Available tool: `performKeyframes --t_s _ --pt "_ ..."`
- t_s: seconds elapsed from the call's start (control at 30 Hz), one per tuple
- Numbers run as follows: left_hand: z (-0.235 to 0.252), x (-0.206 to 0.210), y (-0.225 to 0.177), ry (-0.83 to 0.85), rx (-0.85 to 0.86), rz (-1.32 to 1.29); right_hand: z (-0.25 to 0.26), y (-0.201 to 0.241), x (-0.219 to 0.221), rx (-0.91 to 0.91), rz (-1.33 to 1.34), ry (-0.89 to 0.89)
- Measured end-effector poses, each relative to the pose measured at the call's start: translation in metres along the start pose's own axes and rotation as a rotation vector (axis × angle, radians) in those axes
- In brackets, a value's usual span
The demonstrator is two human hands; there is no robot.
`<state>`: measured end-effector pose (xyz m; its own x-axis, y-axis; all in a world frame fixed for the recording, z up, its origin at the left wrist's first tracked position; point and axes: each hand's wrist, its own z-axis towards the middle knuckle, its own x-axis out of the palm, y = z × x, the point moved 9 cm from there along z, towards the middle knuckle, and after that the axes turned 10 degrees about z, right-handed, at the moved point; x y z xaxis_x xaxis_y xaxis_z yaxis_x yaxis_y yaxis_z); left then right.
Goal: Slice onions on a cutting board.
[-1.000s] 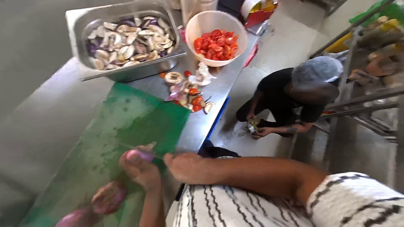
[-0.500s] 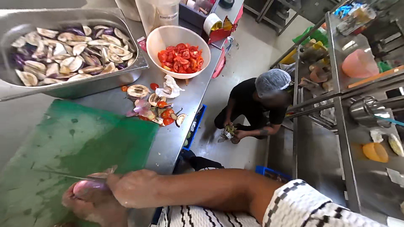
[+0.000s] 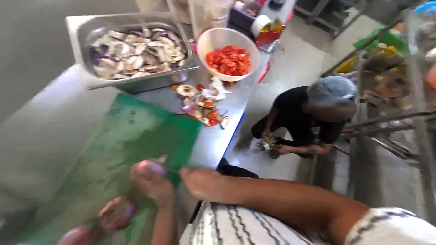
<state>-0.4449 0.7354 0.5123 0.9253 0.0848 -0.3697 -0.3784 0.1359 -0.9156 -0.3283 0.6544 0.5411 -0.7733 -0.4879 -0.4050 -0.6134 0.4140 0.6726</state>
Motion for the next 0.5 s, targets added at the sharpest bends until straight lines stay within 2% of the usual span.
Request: performKeyframes --t_s 0.07,0.2,0.27,0.37,0.5 --pt "0.003 -0.002 0.008 -0.031 -0.051 0.076 0.014 0.007 -0.003 0.057 -0.066 0.024" --pt "0.000 -0.006 0.014 -0.051 -0.130 0.283 0.056 0.016 -0.006 -0.047 -0.063 -0.115" --pt "0.004 -0.007 0.014 -0.092 -0.110 0.273 0.048 0.007 -0.005 -0.012 -0.085 -0.072" --pt "0.002 -0.008 0.016 -0.116 -0.092 0.270 0.017 -0.029 0.004 0.115 -0.161 0.086" --pt "0.004 -0.010 0.020 -0.137 -0.116 0.224 0.003 -0.063 0.005 0.125 -0.196 0.100"
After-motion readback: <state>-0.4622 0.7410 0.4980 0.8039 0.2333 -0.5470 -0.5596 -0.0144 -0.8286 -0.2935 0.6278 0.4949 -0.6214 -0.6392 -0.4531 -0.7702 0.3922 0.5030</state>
